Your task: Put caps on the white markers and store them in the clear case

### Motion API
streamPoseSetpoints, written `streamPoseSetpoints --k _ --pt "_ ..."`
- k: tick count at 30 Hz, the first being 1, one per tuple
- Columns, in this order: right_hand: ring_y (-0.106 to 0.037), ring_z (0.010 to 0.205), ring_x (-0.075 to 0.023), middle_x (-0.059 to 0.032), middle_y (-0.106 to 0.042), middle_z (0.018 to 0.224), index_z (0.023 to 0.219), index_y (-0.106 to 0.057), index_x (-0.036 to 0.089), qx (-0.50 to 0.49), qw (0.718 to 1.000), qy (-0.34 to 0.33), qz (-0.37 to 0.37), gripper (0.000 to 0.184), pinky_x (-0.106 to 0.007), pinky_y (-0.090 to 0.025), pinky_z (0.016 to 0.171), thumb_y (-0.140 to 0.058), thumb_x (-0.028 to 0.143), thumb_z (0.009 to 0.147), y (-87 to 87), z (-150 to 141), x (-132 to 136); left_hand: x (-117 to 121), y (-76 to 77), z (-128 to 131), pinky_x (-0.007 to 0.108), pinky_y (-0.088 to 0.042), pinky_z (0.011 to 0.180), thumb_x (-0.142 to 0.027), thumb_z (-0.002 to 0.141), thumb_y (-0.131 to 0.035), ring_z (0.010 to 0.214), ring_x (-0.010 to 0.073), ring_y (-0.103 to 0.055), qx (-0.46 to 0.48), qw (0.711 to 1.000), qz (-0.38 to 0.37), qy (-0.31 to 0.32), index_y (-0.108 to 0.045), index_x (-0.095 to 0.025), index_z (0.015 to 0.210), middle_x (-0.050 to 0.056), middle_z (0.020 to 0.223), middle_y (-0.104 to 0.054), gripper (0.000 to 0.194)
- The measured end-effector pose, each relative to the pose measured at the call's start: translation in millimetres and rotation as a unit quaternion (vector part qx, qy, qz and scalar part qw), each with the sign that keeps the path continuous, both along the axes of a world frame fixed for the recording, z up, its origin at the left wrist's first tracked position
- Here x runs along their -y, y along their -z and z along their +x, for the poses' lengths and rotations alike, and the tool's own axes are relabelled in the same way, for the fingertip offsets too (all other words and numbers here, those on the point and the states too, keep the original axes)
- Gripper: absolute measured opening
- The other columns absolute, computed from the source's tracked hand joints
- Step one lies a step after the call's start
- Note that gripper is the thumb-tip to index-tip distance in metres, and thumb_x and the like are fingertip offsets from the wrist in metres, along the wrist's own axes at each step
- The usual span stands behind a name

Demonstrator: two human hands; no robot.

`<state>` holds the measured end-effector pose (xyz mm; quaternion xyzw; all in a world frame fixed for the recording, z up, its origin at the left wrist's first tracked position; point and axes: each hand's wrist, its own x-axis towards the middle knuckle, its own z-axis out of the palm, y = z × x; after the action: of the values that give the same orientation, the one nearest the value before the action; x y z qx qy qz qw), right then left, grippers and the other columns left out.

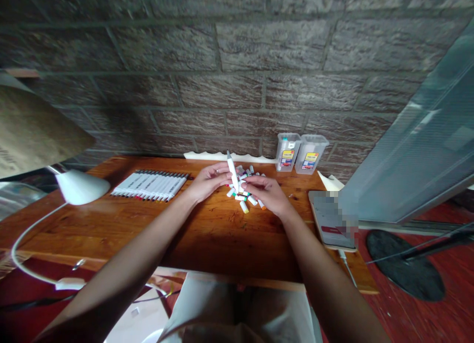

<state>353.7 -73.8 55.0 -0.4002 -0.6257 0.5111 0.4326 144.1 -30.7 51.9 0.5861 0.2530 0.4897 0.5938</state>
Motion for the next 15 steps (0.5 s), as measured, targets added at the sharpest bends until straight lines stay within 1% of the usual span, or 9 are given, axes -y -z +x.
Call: streamPoseSetpoints --k 5,11,15 --pt "-0.058 0.066 -0.0125 -0.0031 -0.072 0.090 0.102 -0.073 0.022 0.001 1.000 0.007 -0.001 0.040 -0.025 -0.044 0.058 -0.073 0.049 0.073 -0.1 -0.5 0.3 1.4 -0.2 0.5 0.036 -0.056 0.088 -0.028 0.071 -0.080 0.095 0.0214 -0.070 0.003 1.000 0.000 0.006 -0.067 -0.015 0.114 0.013 0.111 -0.072 0.047" --pt "-0.058 0.066 -0.0117 -0.0025 -0.072 0.092 0.102 -0.073 0.022 -0.010 1.000 0.015 -0.011 0.041 -0.024 -0.043 0.057 -0.075 0.049 0.071 2.8 -0.5 -1.3 2.4 -1.8 0.7 0.034 -0.057 0.085 -0.028 0.071 -0.080 0.094 0.0214 -0.071 0.011 1.000 0.001 0.008 -0.067 -0.016 0.113 0.012 0.111 -0.072 0.046" --pt "-0.062 0.073 -0.0143 -0.0034 -0.073 0.095 0.101 -0.073 0.023 -0.004 1.000 0.026 -0.014 0.041 -0.025 -0.046 0.061 -0.076 0.049 0.070 0.8 1.5 -1.6 2.0 -3.2 -0.4 0.033 -0.057 0.083 -0.028 0.070 -0.081 0.094 0.0218 -0.071 0.011 1.000 -0.006 0.003 -0.065 -0.017 0.116 0.012 0.108 -0.072 0.050"
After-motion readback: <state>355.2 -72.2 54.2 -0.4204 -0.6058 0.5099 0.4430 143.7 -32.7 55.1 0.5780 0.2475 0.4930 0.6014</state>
